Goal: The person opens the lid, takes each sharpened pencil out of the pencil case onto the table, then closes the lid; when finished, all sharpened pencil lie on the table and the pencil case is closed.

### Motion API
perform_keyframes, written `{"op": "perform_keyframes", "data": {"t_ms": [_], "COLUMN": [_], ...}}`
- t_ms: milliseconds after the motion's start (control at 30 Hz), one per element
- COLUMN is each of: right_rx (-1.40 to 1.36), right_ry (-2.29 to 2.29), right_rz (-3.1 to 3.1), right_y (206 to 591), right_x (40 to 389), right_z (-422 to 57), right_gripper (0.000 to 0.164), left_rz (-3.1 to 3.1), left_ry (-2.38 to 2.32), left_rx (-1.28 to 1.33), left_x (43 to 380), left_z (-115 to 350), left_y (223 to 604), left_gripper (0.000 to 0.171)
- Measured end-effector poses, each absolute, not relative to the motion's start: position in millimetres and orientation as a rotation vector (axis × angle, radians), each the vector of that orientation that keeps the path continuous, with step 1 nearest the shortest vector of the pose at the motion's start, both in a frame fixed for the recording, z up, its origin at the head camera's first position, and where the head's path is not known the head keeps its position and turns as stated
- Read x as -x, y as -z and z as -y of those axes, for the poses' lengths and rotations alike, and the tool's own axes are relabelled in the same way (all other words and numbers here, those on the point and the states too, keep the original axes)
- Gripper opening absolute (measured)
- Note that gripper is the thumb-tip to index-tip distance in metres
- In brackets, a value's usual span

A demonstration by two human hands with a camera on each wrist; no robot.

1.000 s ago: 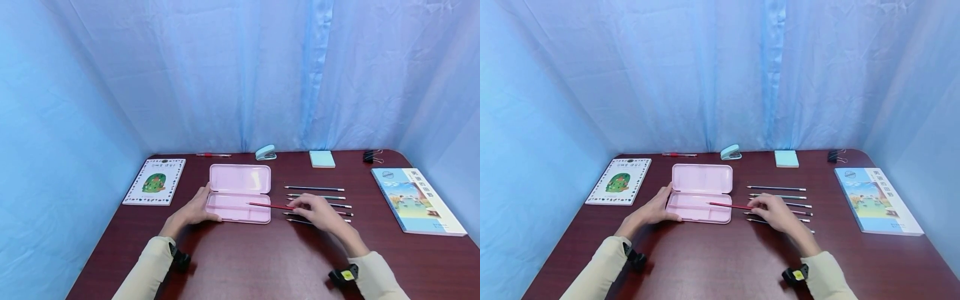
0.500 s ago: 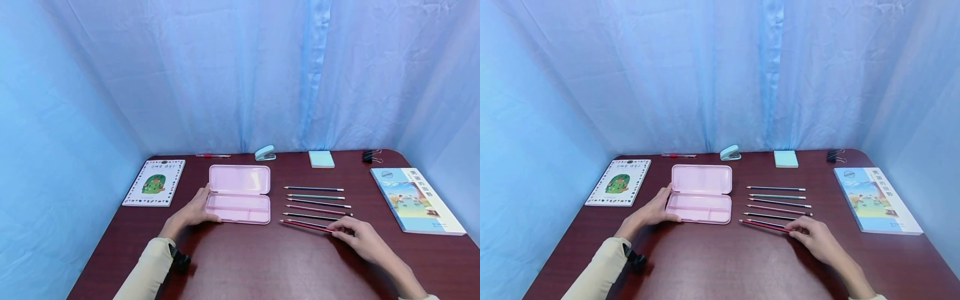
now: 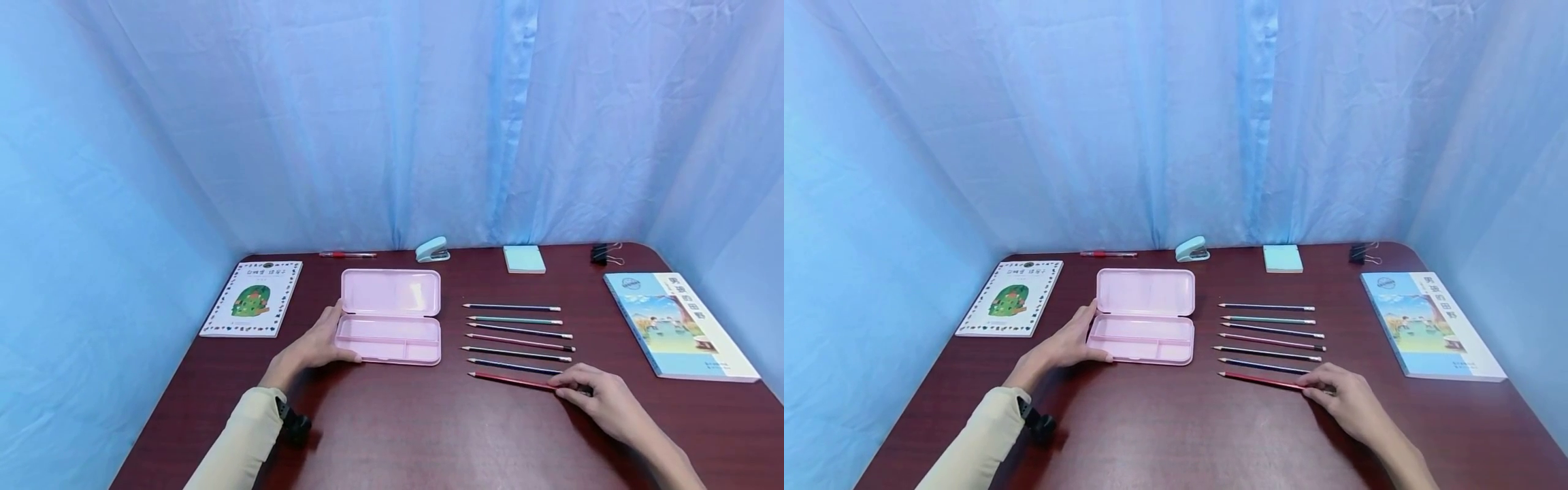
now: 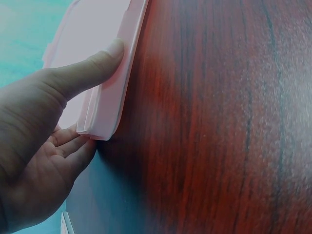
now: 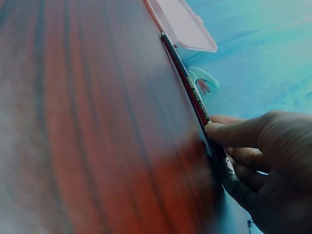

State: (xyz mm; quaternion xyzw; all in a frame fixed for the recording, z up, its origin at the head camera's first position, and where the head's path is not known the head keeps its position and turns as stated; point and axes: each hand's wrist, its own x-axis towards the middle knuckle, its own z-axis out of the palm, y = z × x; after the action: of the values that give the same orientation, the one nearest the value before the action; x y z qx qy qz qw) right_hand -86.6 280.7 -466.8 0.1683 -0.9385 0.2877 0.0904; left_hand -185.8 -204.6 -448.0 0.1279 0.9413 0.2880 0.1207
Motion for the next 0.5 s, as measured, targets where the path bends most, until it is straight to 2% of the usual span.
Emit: {"op": "perform_keyframes", "data": {"t_ms": [267,500], "right_rx": [-0.52,-0.611], "right_ry": [-0.806,-0.738], "right_rz": [2.784,2.765], "right_y": [467.8,446.8], "right_x": [85.8,100.1], "right_z": [-277.0,-256.9], "right_gripper": [0.028,0.024], "left_rz": [-2.754,-2.755], "left_ry": [-0.848,-0.855], "left_rx": [-0.378,-0.38], "left_x": [186.9,185.5], "left_z": [204.5,203.2], "left_y": [449.4,448.0], "left_gripper": [0.124,0.124]}}
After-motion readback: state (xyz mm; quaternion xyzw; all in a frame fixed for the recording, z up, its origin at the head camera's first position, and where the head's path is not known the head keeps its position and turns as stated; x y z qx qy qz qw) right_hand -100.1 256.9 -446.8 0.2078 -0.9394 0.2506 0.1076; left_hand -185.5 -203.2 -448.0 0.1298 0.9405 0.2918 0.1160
